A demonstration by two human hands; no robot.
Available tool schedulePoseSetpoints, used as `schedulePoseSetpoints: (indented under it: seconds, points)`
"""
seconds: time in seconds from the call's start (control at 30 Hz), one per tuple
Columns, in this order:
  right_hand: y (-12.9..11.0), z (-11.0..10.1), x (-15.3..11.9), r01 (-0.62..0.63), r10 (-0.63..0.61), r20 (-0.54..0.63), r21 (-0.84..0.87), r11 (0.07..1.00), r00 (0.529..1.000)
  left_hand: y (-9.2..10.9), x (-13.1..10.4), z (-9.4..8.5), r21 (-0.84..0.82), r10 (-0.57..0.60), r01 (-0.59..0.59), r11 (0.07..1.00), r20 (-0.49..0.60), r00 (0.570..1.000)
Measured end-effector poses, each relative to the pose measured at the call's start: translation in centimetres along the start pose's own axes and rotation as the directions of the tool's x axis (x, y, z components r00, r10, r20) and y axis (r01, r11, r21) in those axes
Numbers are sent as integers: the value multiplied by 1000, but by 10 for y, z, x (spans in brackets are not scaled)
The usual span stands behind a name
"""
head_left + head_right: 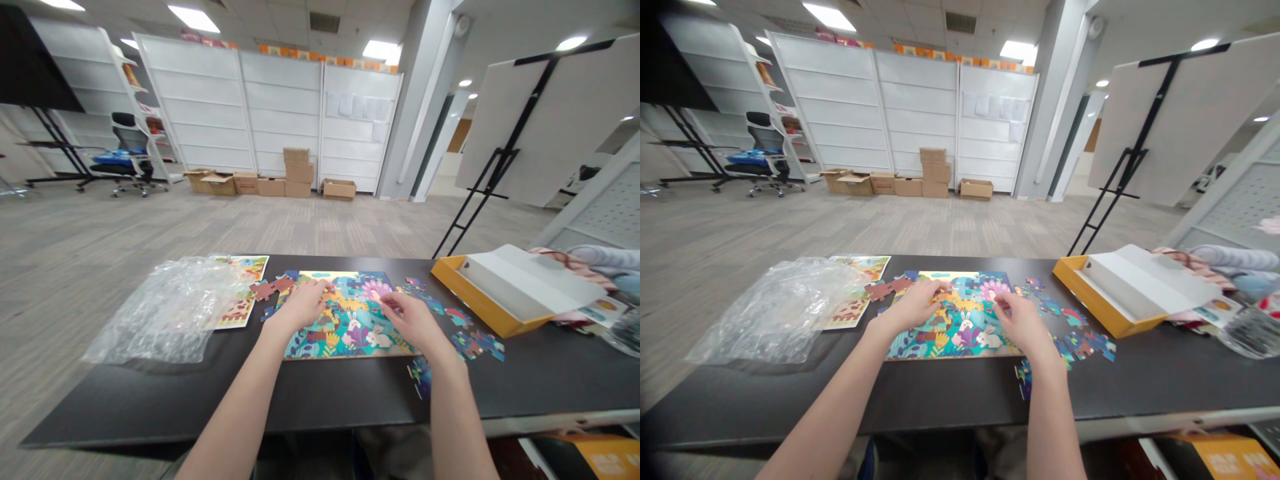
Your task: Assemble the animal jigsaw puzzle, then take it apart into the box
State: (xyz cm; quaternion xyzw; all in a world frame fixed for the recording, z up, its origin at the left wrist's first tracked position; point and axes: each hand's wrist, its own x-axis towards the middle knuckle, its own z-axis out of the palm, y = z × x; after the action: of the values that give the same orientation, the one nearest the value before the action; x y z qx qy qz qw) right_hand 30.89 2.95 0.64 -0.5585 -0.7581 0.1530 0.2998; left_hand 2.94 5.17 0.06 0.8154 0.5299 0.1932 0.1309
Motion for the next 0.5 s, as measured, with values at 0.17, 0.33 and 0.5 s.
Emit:
schedulePoseSetpoints:
  seconds: [0.17,0.33,0.5]
  points:
    - [3,2,0,8,-8,-5,5,1000,1000,-6,-5,-6,-188,24,-34,982,-52,998]
    - [4,2,-1,12,-12,-8,-4,1000,1000,-8,-13,-16,-209,73,-82,974,-51,996]
    - [5,1,-2,17,-17,-12,3,1000,1000,-4,-24,-28,-300,-74,64,952,-20,997]
